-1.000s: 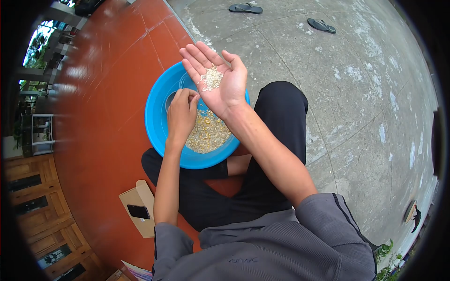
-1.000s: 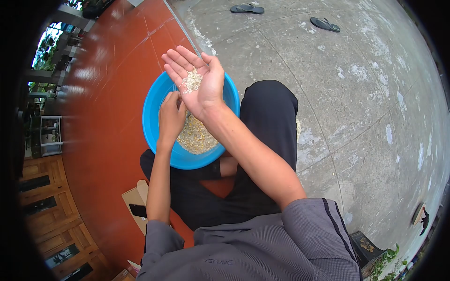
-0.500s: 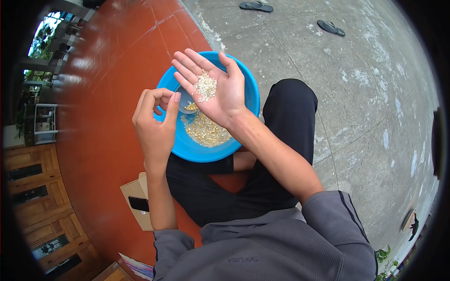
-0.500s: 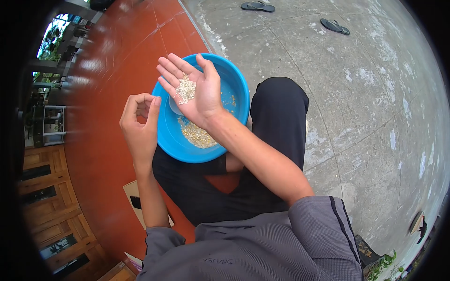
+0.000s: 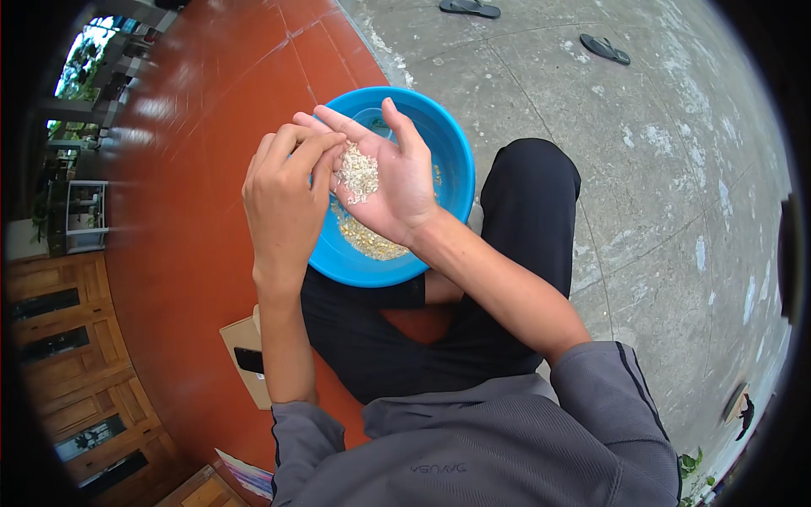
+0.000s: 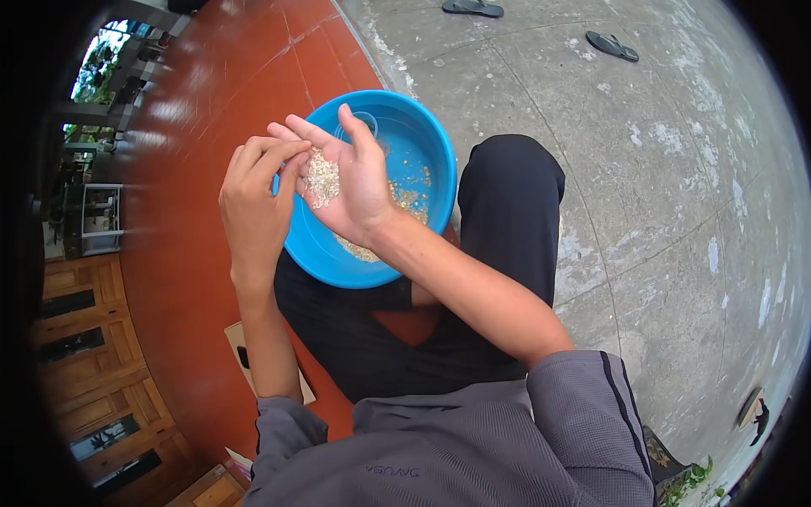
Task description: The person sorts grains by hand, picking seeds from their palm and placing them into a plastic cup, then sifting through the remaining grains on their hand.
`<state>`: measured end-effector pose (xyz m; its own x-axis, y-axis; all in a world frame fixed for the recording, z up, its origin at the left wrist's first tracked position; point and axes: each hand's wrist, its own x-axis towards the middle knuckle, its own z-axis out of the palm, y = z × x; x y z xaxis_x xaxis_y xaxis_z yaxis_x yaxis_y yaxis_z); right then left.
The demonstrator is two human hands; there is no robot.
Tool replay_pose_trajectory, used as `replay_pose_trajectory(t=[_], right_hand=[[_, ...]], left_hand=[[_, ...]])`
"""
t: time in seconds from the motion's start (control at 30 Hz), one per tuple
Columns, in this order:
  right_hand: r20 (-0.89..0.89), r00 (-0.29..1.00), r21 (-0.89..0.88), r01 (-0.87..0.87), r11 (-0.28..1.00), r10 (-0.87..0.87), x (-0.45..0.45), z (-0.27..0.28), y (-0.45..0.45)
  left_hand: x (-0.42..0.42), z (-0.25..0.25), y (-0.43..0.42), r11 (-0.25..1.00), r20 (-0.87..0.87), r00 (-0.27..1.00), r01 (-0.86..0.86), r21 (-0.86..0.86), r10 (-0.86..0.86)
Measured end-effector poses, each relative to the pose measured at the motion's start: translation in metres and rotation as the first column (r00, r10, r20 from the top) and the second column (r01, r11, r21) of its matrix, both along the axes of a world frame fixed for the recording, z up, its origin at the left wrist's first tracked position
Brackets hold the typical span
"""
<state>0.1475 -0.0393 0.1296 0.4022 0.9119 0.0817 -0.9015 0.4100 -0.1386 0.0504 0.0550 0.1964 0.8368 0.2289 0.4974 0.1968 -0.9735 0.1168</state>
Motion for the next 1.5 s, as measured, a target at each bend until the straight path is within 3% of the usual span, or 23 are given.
replay_pose_trajectory(t=[0.17, 0.7, 1.0, 1.1, 1.3, 1.5], right_hand=[[0.0, 1.0, -0.007, -0.005, 1.0, 0.005, -0.001, 0.0, -0.001], [-0.028, 0.999, 0.058, -0.037, 0.998, 0.039, -0.005, -0.004, 0.003], [-0.038, 0.999, 0.013, -0.036, 0.999, 0.037, -0.005, -0.003, 0.003], [-0.022, 1.0, 0.037, 0.0, 0.999, 0.001, -0.003, -0.006, 0.006], [-0.056, 0.955, -0.016, 0.292, 0.956, -0.292, 0.039, -0.009, 0.002], [-0.055, 0.936, 0.0, 0.349, 0.937, -0.348, 0.055, -0.012, 0.0]], left_hand=[[0.004, 0.009, 0.002, 0.996, -0.034, 0.996, 0.077, -0.033, -0.078], [0.001, 0.017, 0.007, 0.992, -0.159, 0.981, 0.102, -0.08, -0.114], [-0.006, 0.016, 0.004, 0.888, -0.092, 0.979, 0.121, -0.443, -0.179], [-0.004, 0.02, 0.003, 0.899, -0.077, 0.991, 0.062, -0.434, -0.106], [0.003, 0.009, 0.024, 0.925, 0.034, 0.994, -0.088, -0.37, 0.108], [0.043, -0.05, 0.049, 0.913, -0.134, 0.973, -0.223, -0.341, 0.188]])
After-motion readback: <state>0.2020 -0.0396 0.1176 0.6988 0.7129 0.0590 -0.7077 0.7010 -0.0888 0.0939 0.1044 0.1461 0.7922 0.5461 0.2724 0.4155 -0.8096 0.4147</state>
